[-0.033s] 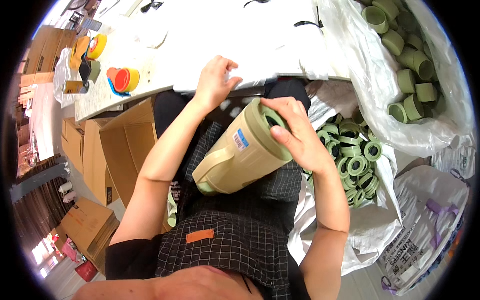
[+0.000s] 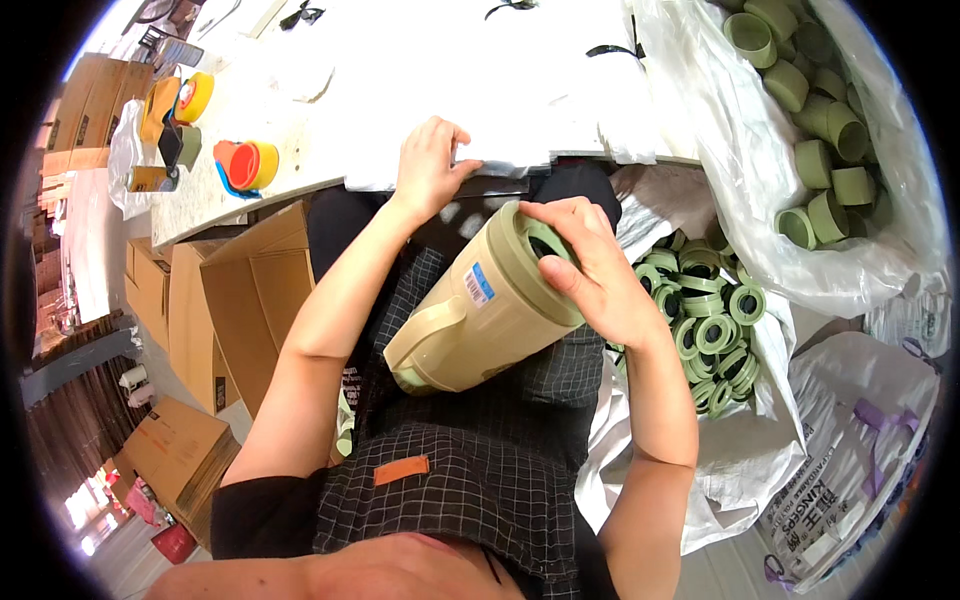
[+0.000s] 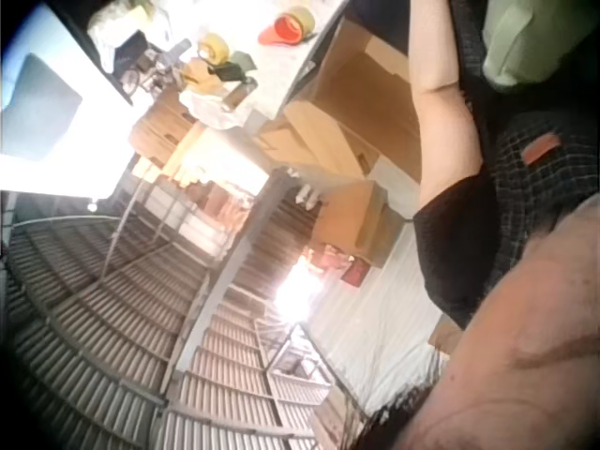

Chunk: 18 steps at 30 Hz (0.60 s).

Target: The person places a green cap on a thermos flask, slides the flask into a plastic sleeve, and puts the finished items into a cardboard box.

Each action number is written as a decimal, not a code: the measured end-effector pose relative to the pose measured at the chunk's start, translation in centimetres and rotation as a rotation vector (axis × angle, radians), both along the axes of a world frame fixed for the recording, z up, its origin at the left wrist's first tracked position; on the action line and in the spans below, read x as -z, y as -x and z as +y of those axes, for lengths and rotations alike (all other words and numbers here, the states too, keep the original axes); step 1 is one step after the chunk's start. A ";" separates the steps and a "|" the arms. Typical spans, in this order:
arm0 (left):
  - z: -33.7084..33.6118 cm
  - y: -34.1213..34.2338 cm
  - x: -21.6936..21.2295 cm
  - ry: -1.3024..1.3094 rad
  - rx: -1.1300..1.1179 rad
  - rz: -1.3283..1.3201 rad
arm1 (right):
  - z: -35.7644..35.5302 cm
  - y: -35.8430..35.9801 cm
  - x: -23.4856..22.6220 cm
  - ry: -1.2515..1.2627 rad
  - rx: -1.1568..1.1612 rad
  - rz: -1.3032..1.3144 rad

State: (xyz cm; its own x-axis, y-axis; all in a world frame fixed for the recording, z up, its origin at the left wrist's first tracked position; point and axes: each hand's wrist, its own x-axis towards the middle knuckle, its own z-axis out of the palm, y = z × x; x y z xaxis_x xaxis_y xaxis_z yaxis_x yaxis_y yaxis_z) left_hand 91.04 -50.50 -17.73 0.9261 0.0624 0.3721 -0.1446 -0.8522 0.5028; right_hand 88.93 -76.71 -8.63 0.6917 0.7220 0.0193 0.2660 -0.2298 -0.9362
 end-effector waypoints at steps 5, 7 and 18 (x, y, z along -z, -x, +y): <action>0.3 -0.3 1.5 0.294 0.066 0.251 | -0.1 -3.9 2.0 -0.114 0.089 0.376; 0.5 -0.8 1.4 0.365 -0.008 0.336 | 1.3 -4.9 2.7 -0.160 0.078 0.412; -4.6 1.2 -3.3 1.114 0.309 0.212 | 5.3 -4.2 4.0 -0.258 0.374 0.176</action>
